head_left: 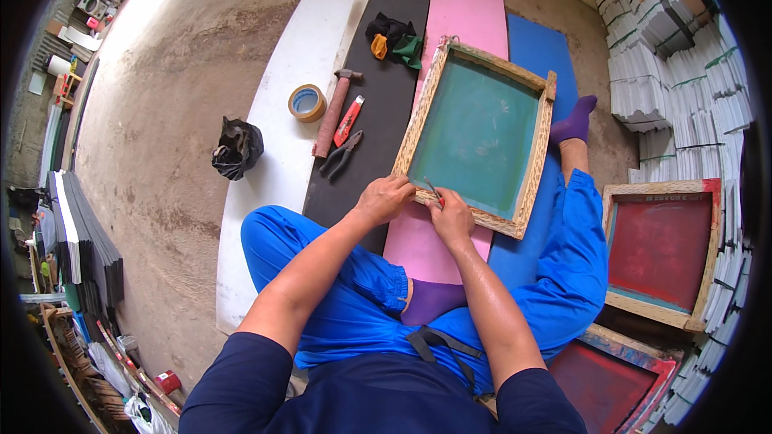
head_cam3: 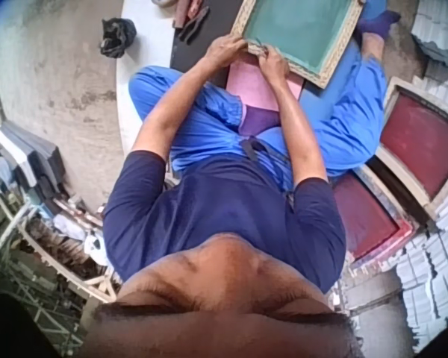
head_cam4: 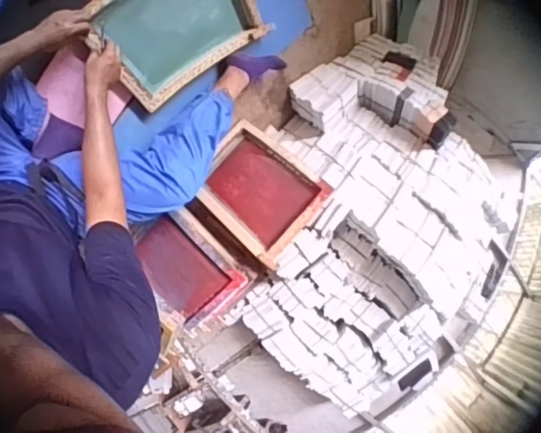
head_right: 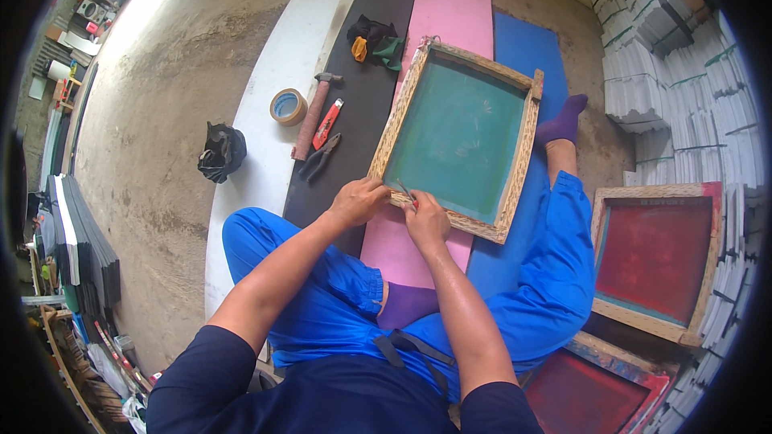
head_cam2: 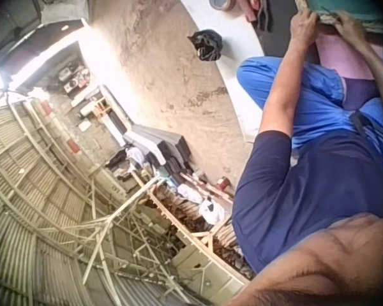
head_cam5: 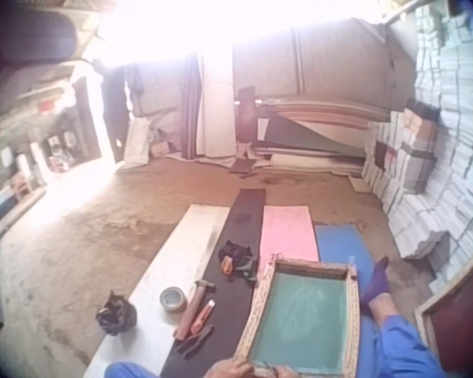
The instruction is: The person sits on the floor and uses a screwdriver and utility knife to remove staples and trim excess material from the edges of a wooden screen printing frame. They repeatedly pry and cut along the frame border, placing removed staples into a small black bag.
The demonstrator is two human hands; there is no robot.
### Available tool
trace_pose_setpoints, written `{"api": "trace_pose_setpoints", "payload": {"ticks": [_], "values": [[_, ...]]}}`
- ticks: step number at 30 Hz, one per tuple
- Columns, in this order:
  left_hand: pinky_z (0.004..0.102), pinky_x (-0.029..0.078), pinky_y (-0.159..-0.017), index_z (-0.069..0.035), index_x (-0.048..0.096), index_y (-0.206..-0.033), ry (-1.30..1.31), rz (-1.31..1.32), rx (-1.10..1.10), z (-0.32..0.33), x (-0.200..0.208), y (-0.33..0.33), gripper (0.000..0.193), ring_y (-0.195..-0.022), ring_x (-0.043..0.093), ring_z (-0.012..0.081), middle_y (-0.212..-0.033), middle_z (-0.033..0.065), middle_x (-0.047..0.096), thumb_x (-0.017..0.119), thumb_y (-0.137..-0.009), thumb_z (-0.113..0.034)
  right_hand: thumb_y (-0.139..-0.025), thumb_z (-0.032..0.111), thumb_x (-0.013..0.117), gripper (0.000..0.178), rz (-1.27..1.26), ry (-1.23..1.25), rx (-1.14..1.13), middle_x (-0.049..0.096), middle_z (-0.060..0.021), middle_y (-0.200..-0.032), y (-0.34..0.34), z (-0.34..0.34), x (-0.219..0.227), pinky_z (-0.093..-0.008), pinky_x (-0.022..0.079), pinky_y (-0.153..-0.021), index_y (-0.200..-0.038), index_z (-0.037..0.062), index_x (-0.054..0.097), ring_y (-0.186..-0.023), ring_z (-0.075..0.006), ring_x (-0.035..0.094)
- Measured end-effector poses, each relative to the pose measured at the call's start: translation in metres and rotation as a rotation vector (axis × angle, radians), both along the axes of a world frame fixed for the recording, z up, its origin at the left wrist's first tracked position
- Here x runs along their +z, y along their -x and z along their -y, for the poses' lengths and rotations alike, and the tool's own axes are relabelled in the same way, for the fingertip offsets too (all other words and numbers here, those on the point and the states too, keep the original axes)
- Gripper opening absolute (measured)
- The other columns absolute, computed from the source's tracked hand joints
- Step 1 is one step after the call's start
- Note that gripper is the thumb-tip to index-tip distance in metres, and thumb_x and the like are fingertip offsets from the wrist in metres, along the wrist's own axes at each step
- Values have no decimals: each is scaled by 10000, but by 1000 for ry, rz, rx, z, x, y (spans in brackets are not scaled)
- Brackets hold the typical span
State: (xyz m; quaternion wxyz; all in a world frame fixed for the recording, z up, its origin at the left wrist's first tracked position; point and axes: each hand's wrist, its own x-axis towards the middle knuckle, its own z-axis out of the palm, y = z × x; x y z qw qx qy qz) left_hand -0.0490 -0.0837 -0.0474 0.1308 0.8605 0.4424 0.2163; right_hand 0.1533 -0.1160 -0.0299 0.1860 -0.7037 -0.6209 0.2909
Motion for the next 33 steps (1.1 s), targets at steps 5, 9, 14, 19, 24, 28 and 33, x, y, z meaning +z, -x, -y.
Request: {"api": "trace_pose_setpoints", "payload": {"ticks": [5,9,14,19,24,28,33], "values": [[398,558,-724,-89,653,-920,40,-25,80,2,-10,1,114,-812,673,268,-875,72,632,707,-863,-172,-878,353,745,352,19,5,3,707,-53,-1102,-1,0,1,-445,547,-832,-1172,165,706,-991,-314,689],[400,559,-712,-73,629,-892,-13,7,126,7,-14,-2,111,-807,675,279,-855,87,633,703,-865,-151,-852,346,779,377,2,1,-15,720,-73,-1097,-2,2,2,-441,545,-819,-1180,171,717,-967,-323,691],[438,547,-718,-45,631,-893,-61,191,335,15,-25,-13,98,-804,674,322,-849,128,655,694,-886,-119,-860,347,771,369,-20,18,-9,726,-69,-1126,-4,3,7,-443,544,-834,-1186,181,718,-1002,-326,692],[434,535,-710,14,680,-868,79,396,871,6,-30,5,145,-785,683,371,-855,187,693,689,-926,-118,-885,326,740,336,-6,-13,4,727,-38,-1099,-4,3,5,-444,544,-817,-1186,181,706,-972,-304,700],[434,539,-760,-15,697,-909,24,452,525,20,-10,-1,86,-823,667,355,-877,156,678,683,-909,-100,-873,345,757,352,-29,2,-10,726,-55,-1123,-6,3,2,-437,545,-834,-1186,189,716,-995,-322,694],[409,545,-805,-38,697,-958,28,287,371,27,-9,-15,91,-894,657,320,-921,120,650,685,-908,-113,-877,346,754,346,9,-45,10,726,-50,-1112,-5,4,-3,-434,549,-819,-1182,188,715,-980,-310,699],[398,545,-819,-48,661,-954,3,173,302,25,-9,-14,94,-921,648,301,-919,112,624,685,-891,-113,-878,344,753,350,-12,-36,18,725,-51,-1116,-5,4,-3,-438,549,-823,-1189,189,710,-982,-311,698]]}}
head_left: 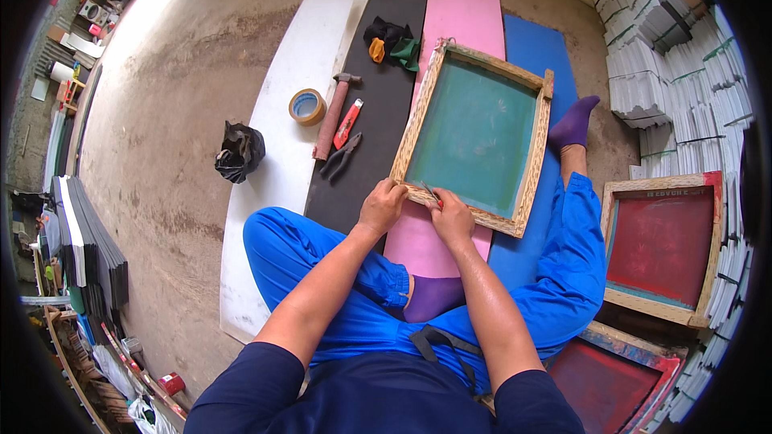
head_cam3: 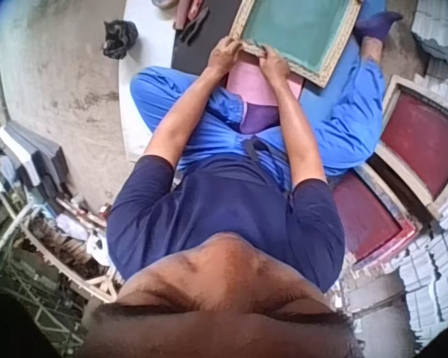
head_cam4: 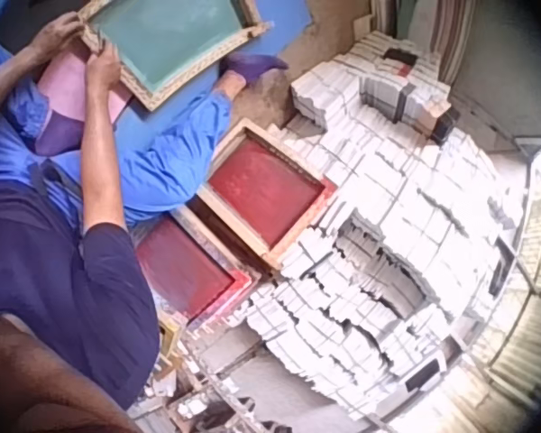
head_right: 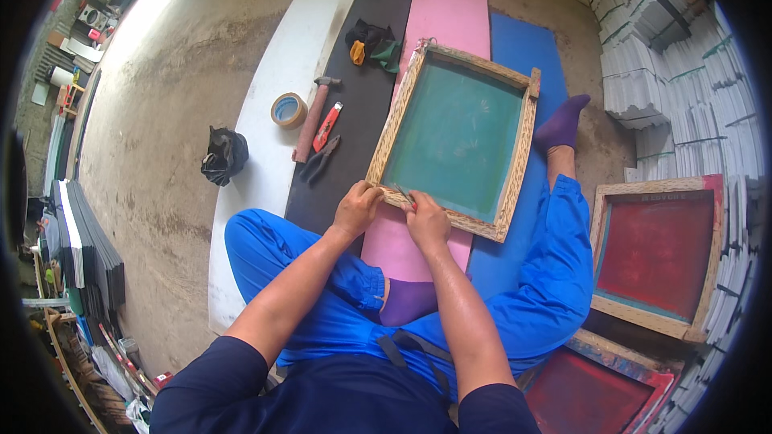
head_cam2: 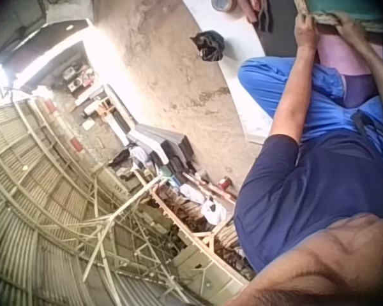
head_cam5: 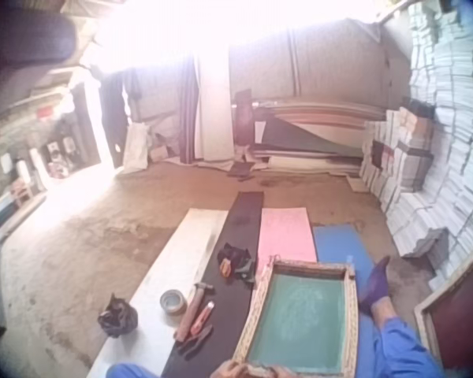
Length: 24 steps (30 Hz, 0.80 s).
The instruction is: The person sits on the floor and uses a screwdriver and utility knife to remove staples and trim excess material from the edges of a wooden screen printing frame. They repeatedly pry and cut along the frame border, placing removed staples into a small black bag.
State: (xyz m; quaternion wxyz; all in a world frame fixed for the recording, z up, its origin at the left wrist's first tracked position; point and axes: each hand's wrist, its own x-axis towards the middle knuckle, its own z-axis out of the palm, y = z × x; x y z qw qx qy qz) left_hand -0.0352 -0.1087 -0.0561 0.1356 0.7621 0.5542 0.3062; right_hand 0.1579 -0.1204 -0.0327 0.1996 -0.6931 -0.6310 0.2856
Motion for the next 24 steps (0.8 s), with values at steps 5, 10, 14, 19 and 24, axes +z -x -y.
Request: {"api": "trace_pose_setpoints", "payload": {"ticks": [5,10,14,19,24], "values": [[411,542,-815,-56,614,-894,79,-80,-10,0,-2,5,97,-918,648,309,-924,116,621,690,-877,-115,-900,315,727,338,28,-14,20,720,-36,-1126,1,0,2,-439,551,-835,-1200,162,692,-982,-288,702],[404,549,-756,-21,673,-923,66,205,160,16,-9,-6,90,-821,673,317,-875,140,669,709,-881,-92,-893,324,731,355,45,4,24,707,-46,-1130,0,0,3,-441,552,-835,-1205,160,688,-965,-297,701],[350,565,-688,7,716,-966,180,410,317,29,-14,-7,116,-720,712,251,-822,148,718,725,-889,-79,-903,304,708,385,-21,-110,12,652,-99,-1195,2,8,2,-456,554,-831,-1246,141,649,-956,-316,698],[292,567,-623,27,716,-952,257,637,498,24,-11,2,119,-664,702,141,-804,94,736,735,-903,-79,-936,225,640,250,30,-256,159,612,-133,-1088,10,25,5,-467,559,-748,-1152,107,595,-900,-330,684],[269,562,-546,22,699,-949,452,974,832,10,-14,26,153,-604,679,127,-773,82,710,703,-958,-130,-937,217,662,203,33,-253,370,653,-120,-923,33,36,-18,-450,546,-723,-1081,92,591,-844,-341,669]]}}
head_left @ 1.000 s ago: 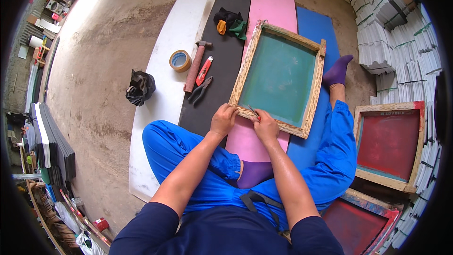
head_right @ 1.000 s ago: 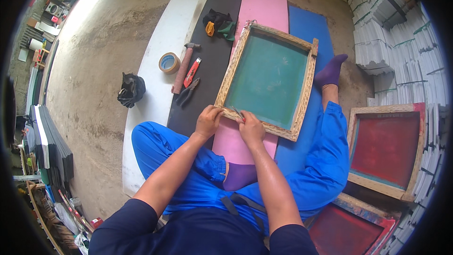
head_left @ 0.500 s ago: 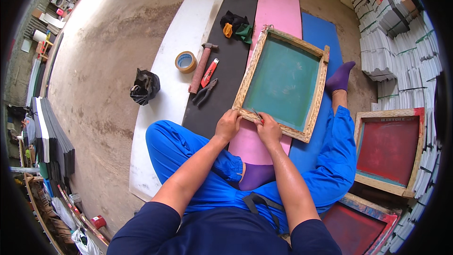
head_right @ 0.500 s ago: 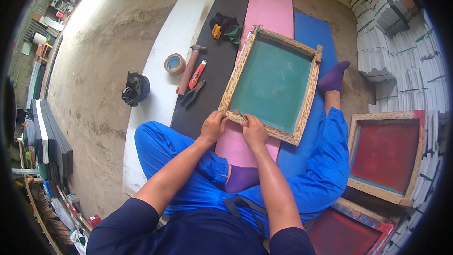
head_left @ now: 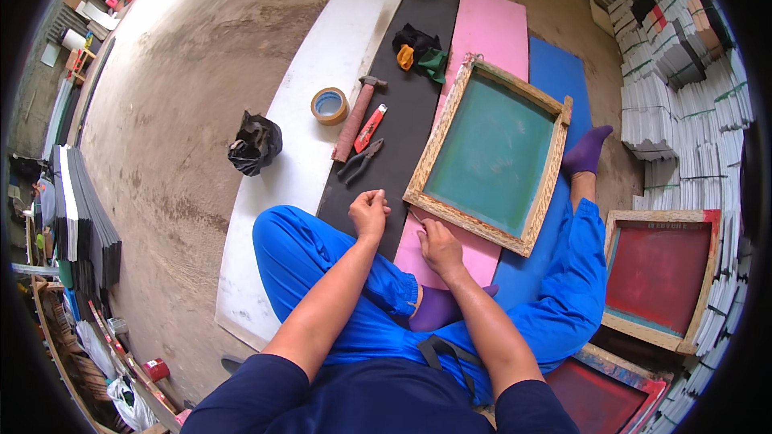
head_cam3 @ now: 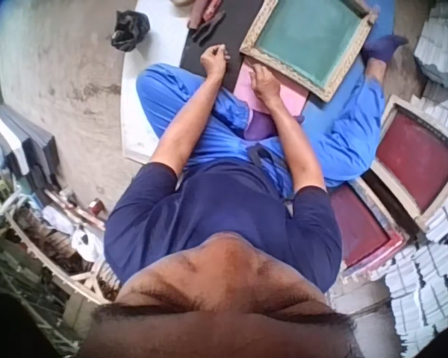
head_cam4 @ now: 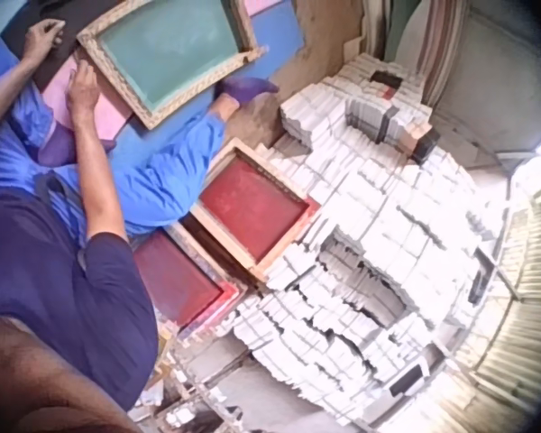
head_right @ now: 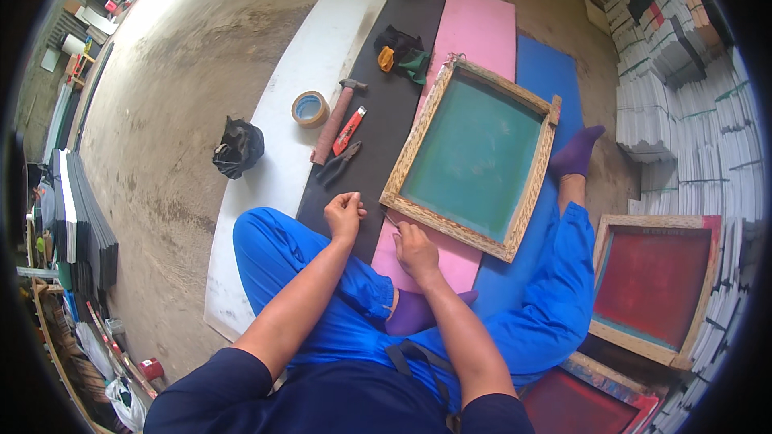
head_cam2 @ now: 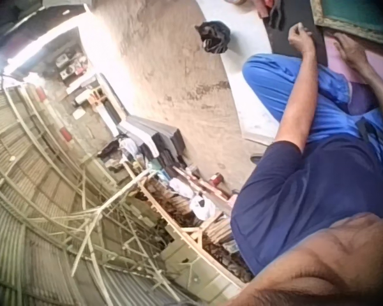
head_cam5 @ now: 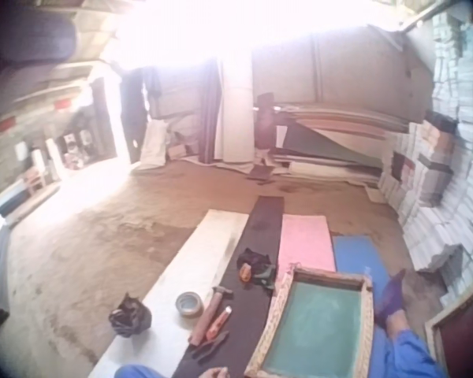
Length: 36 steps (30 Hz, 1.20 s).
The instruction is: The person sits on the floor and uses a screwdriver and utility knife to remove staples and trim excess material from the edges of a wooden screen printing frame. They repeatedly pry and cut along the frame border, placing removed staples into a small black bag.
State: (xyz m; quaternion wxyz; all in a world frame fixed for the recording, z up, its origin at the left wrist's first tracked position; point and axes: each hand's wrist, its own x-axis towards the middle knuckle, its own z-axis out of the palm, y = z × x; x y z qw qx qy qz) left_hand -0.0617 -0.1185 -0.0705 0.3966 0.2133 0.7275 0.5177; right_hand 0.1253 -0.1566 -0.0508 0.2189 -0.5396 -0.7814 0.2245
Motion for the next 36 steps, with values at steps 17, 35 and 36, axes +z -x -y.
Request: {"api": "trace_pose_setpoints", "payload": {"ticks": [17,35,36], "values": [[306,575,-626,36,718,-914,-29,-478,265,-53,104,261,132,-667,717,173,-829,140,750,751,-884,-88,-931,280,703,370,-3,170,54,714,-159,-906,132,-56,7,-487,564,-696,-1178,56,542,-830,-371,711],[497,562,-690,-76,726,-771,194,-986,-36,-75,112,244,392,-750,717,393,-762,174,725,673,-917,-436,-966,319,568,372,228,253,-175,647,-171,-1167,202,-214,12,-515,523,-923,-1310,189,618,-1143,-400,608],[493,562,-688,-72,728,-782,204,-967,-63,-75,115,241,381,-753,718,391,-764,173,726,681,-912,-427,-942,311,567,336,181,287,-209,652,-177,-1162,207,-218,13,-524,522,-925,-1235,164,642,-1110,-410,631]]}}
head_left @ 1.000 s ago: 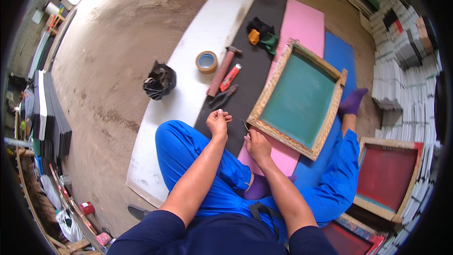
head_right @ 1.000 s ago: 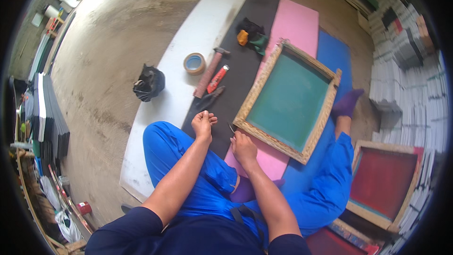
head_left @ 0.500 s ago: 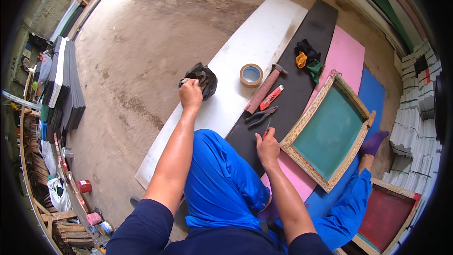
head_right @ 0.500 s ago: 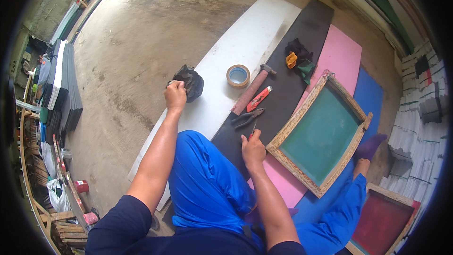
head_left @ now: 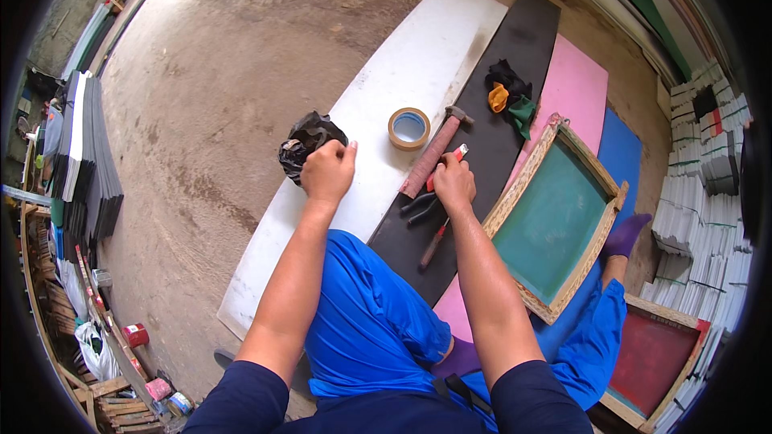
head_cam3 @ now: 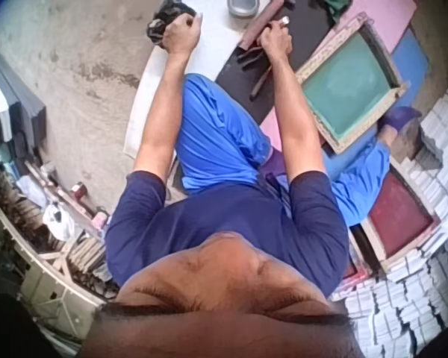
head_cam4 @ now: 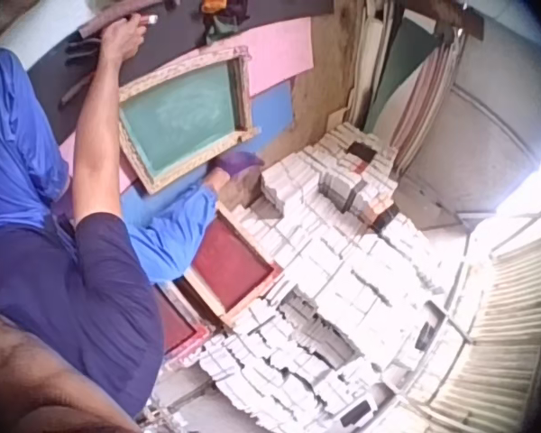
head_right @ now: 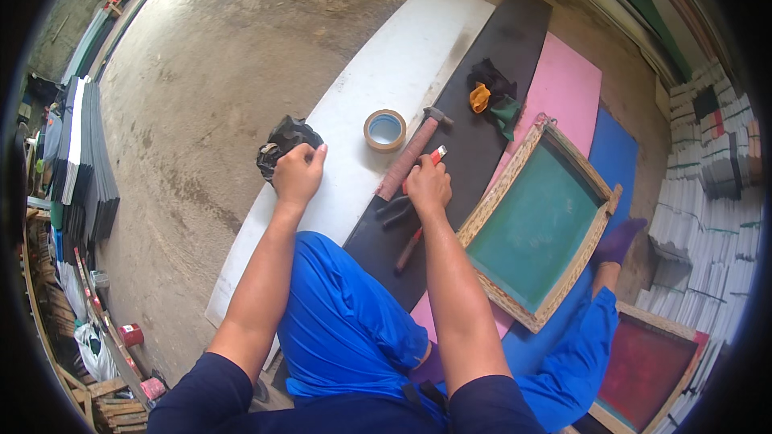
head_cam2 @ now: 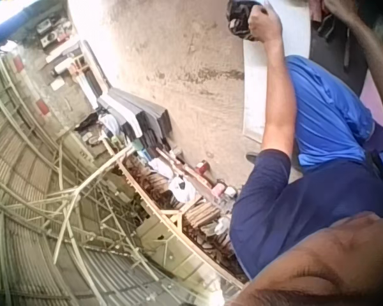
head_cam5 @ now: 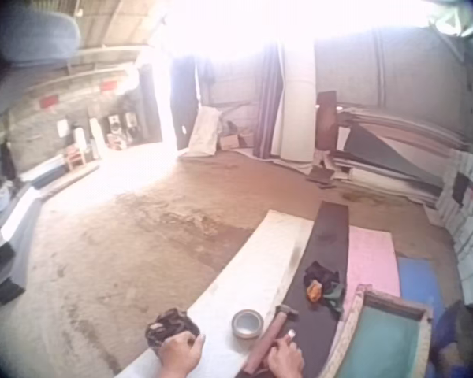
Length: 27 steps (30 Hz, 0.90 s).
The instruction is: The person sits on the floor and uses a screwdriver and utility knife to remove staples and trim excess material from the edges of a wooden screen printing frame. They repeatedly pry and cut along the frame border, placing removed staples into a small black bag.
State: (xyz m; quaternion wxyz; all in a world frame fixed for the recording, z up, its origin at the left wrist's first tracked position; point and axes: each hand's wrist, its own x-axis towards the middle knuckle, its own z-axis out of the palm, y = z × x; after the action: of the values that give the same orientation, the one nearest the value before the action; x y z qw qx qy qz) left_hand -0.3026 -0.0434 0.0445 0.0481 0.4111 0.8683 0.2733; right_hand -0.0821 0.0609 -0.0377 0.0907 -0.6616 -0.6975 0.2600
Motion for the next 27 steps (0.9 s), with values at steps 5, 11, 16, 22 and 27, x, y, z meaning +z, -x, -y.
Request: {"api": "trace_pose_setpoints", "payload": {"ticks": [5,11,16,22,27], "values": [[468,562,-678,-58,730,-796,11,92,-82,0,6,-21,371,-733,719,361,-740,159,720,695,-903,-411,-884,293,609,249,-90,41,-106,707,-167,-1038,1,-5,3,-511,524,-902,-1078,141,635,-1016,-392,687],[437,535,-646,-21,729,-805,-105,229,-238,5,5,-74,374,-673,696,342,-738,177,711,713,-902,-382,-849,166,592,214,-509,-27,-386,712,-133,-983,-37,-19,-28,-463,540,-809,-1052,99,594,-899,-341,713],[463,542,-745,-16,739,-864,57,341,-519,33,-9,-154,303,-811,708,373,-856,212,722,720,-899,-316,-879,3,489,388,-1193,178,-453,569,-43,-897,-102,18,27,-294,535,-502,-1242,133,528,-678,-126,612],[485,523,-902,13,738,-1093,259,391,-664,55,-72,-232,307,-1038,681,414,-1046,250,718,677,-922,-235,-1038,108,510,327,-1303,221,-478,599,-72,-919,-203,95,48,-363,607,-557,-1361,70,481,-678,-177,639],[473,530,-894,20,732,-1125,196,459,-588,61,-88,-257,305,-990,691,437,-974,279,715,662,-919,-194,-1058,149,527,386,-1340,456,-434,623,-88,-912,-276,147,4,-368,610,-567,-1416,54,418,-695,-187,662]]}}
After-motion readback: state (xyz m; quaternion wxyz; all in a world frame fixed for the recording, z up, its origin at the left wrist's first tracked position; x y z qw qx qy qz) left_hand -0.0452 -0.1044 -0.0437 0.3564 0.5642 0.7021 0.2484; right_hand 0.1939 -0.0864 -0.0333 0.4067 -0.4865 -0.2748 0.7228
